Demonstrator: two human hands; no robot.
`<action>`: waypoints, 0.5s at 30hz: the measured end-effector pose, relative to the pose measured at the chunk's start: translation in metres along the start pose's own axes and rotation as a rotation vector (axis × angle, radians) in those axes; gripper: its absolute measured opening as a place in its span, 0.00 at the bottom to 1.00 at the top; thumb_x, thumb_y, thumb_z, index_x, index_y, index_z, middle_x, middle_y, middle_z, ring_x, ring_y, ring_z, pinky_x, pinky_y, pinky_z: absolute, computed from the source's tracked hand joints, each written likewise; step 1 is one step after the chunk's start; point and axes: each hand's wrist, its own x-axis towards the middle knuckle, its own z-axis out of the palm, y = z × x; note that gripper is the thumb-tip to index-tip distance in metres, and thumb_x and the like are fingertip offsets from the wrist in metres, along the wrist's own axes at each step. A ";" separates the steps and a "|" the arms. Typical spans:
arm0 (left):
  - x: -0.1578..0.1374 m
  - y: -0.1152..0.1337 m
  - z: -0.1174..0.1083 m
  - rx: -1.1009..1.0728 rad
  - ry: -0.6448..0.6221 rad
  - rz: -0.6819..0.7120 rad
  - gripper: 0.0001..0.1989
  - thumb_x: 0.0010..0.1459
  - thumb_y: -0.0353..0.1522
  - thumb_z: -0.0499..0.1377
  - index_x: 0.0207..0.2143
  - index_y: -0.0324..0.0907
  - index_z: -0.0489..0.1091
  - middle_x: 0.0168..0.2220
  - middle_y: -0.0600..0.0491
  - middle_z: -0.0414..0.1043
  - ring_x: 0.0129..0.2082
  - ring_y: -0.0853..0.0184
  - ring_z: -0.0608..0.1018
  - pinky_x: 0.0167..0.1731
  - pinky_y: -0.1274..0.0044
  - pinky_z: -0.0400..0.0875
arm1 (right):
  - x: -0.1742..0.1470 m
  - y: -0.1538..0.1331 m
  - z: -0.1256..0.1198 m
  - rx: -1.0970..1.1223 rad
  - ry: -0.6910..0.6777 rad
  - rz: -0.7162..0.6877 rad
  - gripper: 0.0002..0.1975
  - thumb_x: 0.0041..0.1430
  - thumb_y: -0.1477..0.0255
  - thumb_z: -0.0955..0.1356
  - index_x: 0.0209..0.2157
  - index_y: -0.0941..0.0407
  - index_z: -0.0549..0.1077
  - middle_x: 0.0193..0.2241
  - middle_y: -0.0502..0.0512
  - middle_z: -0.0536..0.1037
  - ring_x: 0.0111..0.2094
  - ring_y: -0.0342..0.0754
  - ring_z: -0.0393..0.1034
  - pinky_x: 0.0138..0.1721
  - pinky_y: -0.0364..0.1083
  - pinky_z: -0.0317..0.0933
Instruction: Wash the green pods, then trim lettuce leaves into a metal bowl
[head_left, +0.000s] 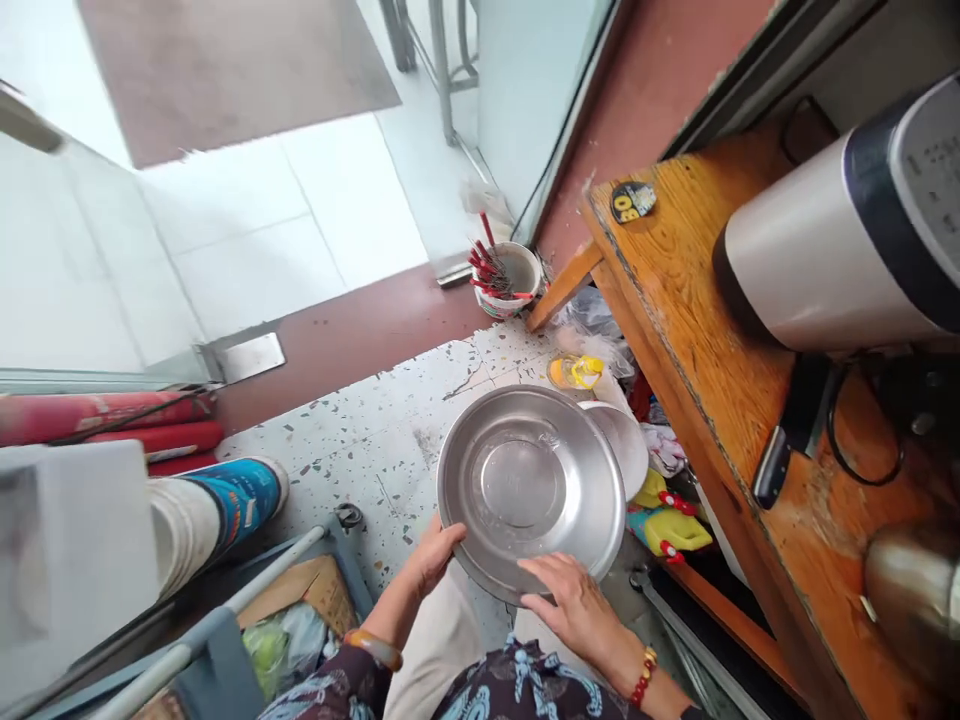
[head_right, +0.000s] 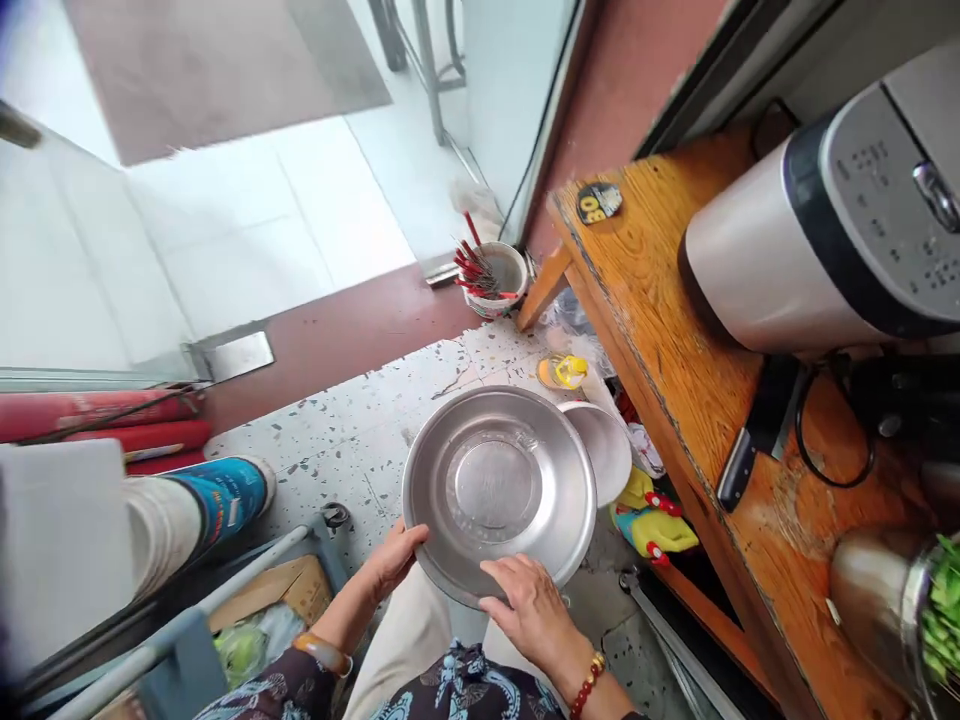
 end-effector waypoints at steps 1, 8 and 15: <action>-0.019 0.005 -0.014 -0.037 0.063 0.008 0.14 0.38 0.27 0.58 0.33 0.40 0.67 0.23 0.59 0.65 0.25 0.70 0.68 0.26 0.79 0.64 | 0.003 -0.007 -0.011 -0.008 0.037 -0.038 0.18 0.62 0.71 0.69 0.53 0.52 0.73 0.46 0.56 0.80 0.46 0.53 0.74 0.50 0.52 0.67; -0.133 0.032 -0.104 -0.404 0.356 0.134 0.13 0.36 0.28 0.61 0.29 0.42 0.66 0.21 0.59 0.65 0.23 0.68 0.69 0.25 0.78 0.64 | 0.049 -0.082 -0.090 -0.063 0.262 -0.212 0.15 0.67 0.67 0.62 0.50 0.53 0.76 0.43 0.58 0.82 0.43 0.53 0.77 0.47 0.52 0.70; -0.212 0.091 -0.194 -0.604 0.405 0.312 0.12 0.37 0.27 0.61 0.28 0.42 0.66 0.20 0.58 0.67 0.21 0.68 0.70 0.24 0.78 0.65 | 0.103 -0.251 -0.083 0.116 0.315 -0.345 0.16 0.67 0.63 0.63 0.50 0.53 0.76 0.43 0.59 0.82 0.44 0.50 0.77 0.47 0.48 0.71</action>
